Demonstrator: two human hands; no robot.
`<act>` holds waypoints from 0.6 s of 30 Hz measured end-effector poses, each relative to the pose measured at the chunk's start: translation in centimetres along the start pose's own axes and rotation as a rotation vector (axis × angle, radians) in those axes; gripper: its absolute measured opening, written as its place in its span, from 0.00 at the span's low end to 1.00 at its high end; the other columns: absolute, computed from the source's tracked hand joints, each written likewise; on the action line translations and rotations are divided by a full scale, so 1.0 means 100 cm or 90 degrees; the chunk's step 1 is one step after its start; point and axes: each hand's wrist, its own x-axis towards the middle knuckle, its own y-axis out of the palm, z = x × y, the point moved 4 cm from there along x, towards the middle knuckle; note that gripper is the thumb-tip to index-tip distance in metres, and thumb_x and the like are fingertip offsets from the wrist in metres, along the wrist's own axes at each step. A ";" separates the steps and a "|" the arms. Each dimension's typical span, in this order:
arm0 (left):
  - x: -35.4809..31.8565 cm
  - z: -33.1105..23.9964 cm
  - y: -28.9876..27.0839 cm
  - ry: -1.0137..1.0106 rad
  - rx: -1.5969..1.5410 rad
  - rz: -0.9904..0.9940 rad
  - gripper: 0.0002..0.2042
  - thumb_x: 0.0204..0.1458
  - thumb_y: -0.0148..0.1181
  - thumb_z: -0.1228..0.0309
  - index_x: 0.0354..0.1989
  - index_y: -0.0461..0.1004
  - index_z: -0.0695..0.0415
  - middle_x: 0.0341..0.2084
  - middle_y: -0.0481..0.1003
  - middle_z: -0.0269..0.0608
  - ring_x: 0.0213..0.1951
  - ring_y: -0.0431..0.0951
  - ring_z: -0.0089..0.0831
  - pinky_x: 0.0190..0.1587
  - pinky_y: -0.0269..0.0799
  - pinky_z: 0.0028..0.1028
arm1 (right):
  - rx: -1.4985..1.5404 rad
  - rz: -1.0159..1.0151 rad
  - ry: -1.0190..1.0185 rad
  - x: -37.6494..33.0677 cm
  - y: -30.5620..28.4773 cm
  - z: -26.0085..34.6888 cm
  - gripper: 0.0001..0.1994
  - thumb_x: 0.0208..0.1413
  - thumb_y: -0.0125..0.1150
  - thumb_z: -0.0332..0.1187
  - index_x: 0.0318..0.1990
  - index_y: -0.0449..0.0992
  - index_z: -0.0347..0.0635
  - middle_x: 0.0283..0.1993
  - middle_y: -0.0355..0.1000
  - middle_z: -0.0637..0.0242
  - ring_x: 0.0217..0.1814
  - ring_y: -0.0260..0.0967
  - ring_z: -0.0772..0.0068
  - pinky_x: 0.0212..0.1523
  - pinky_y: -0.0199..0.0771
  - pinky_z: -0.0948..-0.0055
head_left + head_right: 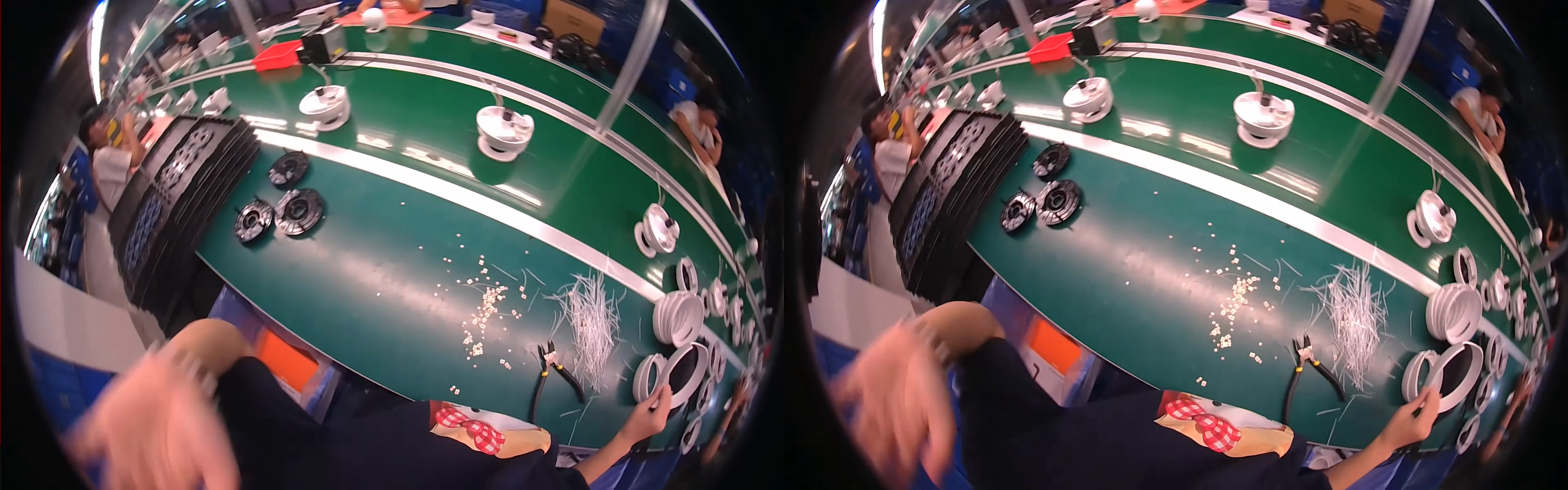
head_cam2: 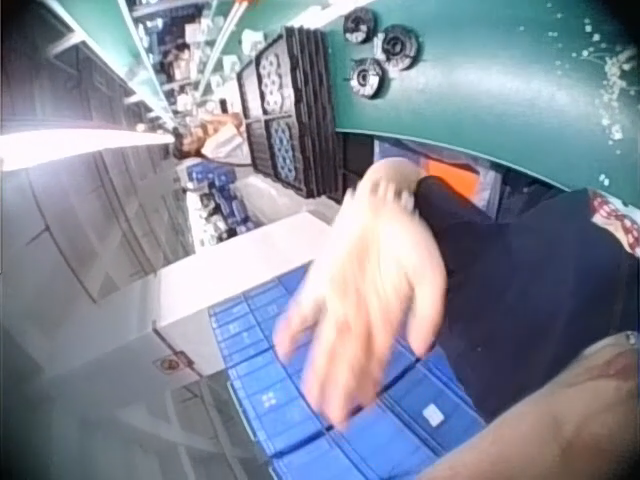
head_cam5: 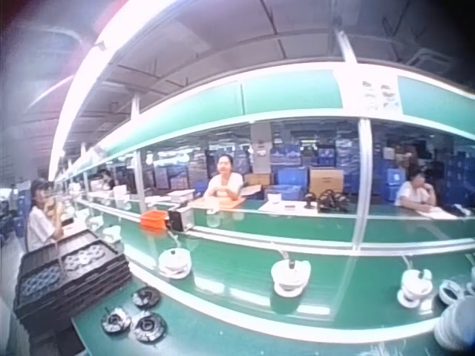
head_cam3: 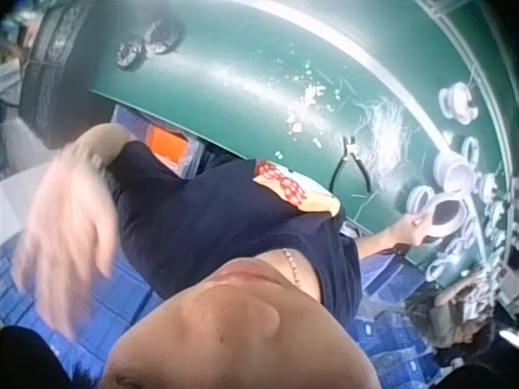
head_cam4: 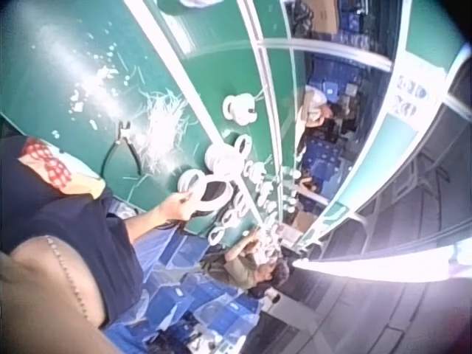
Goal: Assembling components of LED light fixtures on a production line.
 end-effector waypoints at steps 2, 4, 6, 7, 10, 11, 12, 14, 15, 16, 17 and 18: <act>-0.057 0.015 -0.020 -0.281 0.158 0.140 0.12 0.51 0.47 0.69 0.40 0.68 0.61 0.42 0.70 0.42 0.43 0.70 0.31 0.43 0.68 0.29 | 0.125 0.052 -0.089 -0.011 0.011 0.053 0.07 0.47 0.55 0.22 0.35 0.73 0.30 0.34 0.72 0.55 0.36 0.71 0.60 0.38 0.69 0.69; -0.200 0.006 0.022 -0.693 0.238 0.593 0.12 0.42 0.56 0.73 0.36 0.71 0.64 0.37 0.72 0.46 0.39 0.72 0.37 0.47 0.65 0.32 | 0.199 0.164 -0.167 -0.017 0.004 0.110 0.08 0.44 0.54 0.18 0.34 0.73 0.30 0.33 0.72 0.53 0.35 0.71 0.57 0.38 0.69 0.68; -0.288 0.010 -0.040 -0.779 0.158 0.932 0.14 0.38 0.56 0.79 0.37 0.72 0.58 0.39 0.71 0.45 0.45 0.69 0.42 0.51 0.62 0.35 | 0.360 0.229 -0.198 -0.029 -0.004 0.149 0.05 0.42 0.56 0.21 0.29 0.72 0.31 0.29 0.72 0.56 0.28 0.69 0.57 0.30 0.68 0.67; -0.313 0.005 -0.051 -0.743 0.161 1.024 0.16 0.37 0.55 0.80 0.39 0.72 0.57 0.42 0.70 0.45 0.49 0.66 0.42 0.52 0.60 0.38 | 0.389 0.296 -0.196 -0.034 -0.007 0.158 0.05 0.39 0.58 0.21 0.28 0.72 0.32 0.29 0.72 0.57 0.27 0.69 0.58 0.29 0.68 0.69; -0.357 0.002 -0.060 -0.791 0.069 1.179 0.23 0.34 0.54 0.81 0.44 0.69 0.54 0.49 0.65 0.42 0.57 0.55 0.43 0.55 0.54 0.44 | 0.412 0.422 -0.143 -0.054 -0.008 0.166 0.06 0.36 0.58 0.21 0.27 0.73 0.34 0.29 0.72 0.59 0.27 0.70 0.60 0.29 0.69 0.70; -0.367 0.004 -0.060 -0.813 0.046 1.252 0.25 0.34 0.55 0.79 0.47 0.67 0.54 0.52 0.62 0.42 0.59 0.51 0.43 0.57 0.51 0.44 | 0.410 0.442 -0.130 -0.061 -0.007 0.168 0.06 0.35 0.58 0.21 0.26 0.73 0.35 0.29 0.72 0.59 0.27 0.70 0.61 0.28 0.69 0.70; -0.377 0.009 -0.062 -0.817 -0.006 1.284 0.24 0.34 0.57 0.77 0.46 0.67 0.54 0.50 0.64 0.44 0.58 0.54 0.44 0.56 0.53 0.42 | 0.420 0.466 -0.134 -0.069 -0.003 0.165 0.06 0.34 0.59 0.22 0.25 0.73 0.37 0.31 0.72 0.60 0.27 0.70 0.60 0.29 0.69 0.70; -0.400 0.019 -0.047 -0.823 -0.089 1.340 0.22 0.32 0.61 0.70 0.42 0.71 0.57 0.43 0.69 0.49 0.49 0.65 0.45 0.52 0.61 0.35 | 0.434 0.468 -0.134 -0.076 0.003 0.159 0.06 0.32 0.60 0.22 0.24 0.73 0.37 0.34 0.72 0.61 0.27 0.70 0.63 0.28 0.69 0.72; -0.404 0.019 -0.041 -0.850 -0.109 1.377 0.22 0.31 0.62 0.69 0.41 0.71 0.58 0.41 0.70 0.50 0.47 0.67 0.44 0.50 0.62 0.34 | 0.412 0.597 -0.063 -0.078 0.004 0.153 0.11 0.30 0.63 0.28 0.27 0.73 0.37 0.43 0.69 0.56 0.38 0.68 0.58 0.38 0.67 0.67; -0.405 0.017 -0.036 -0.874 -0.128 1.413 0.22 0.31 0.62 0.68 0.40 0.71 0.59 0.39 0.71 0.50 0.44 0.69 0.44 0.49 0.63 0.32 | 0.361 0.533 -0.124 -0.068 -0.001 0.154 0.17 0.29 0.65 0.31 0.31 0.72 0.38 0.48 0.64 0.52 0.45 0.63 0.53 0.45 0.62 0.63; -0.408 0.021 -0.046 -0.820 -0.106 1.372 0.22 0.29 0.64 0.65 0.37 0.73 0.59 0.35 0.72 0.51 0.40 0.72 0.45 0.46 0.66 0.34 | 0.324 0.466 -0.176 -0.053 -0.007 0.167 0.22 0.27 0.67 0.35 0.36 0.71 0.39 0.54 0.58 0.48 0.52 0.57 0.49 0.51 0.56 0.59; -0.407 0.022 -0.045 -0.823 -0.108 1.377 0.21 0.28 0.65 0.64 0.35 0.73 0.59 0.33 0.73 0.51 0.39 0.72 0.45 0.45 0.67 0.34 | 0.297 0.509 -0.135 -0.051 -0.003 0.162 0.37 0.23 0.68 0.41 0.48 0.64 0.42 0.61 0.44 0.43 0.59 0.45 0.43 0.57 0.43 0.54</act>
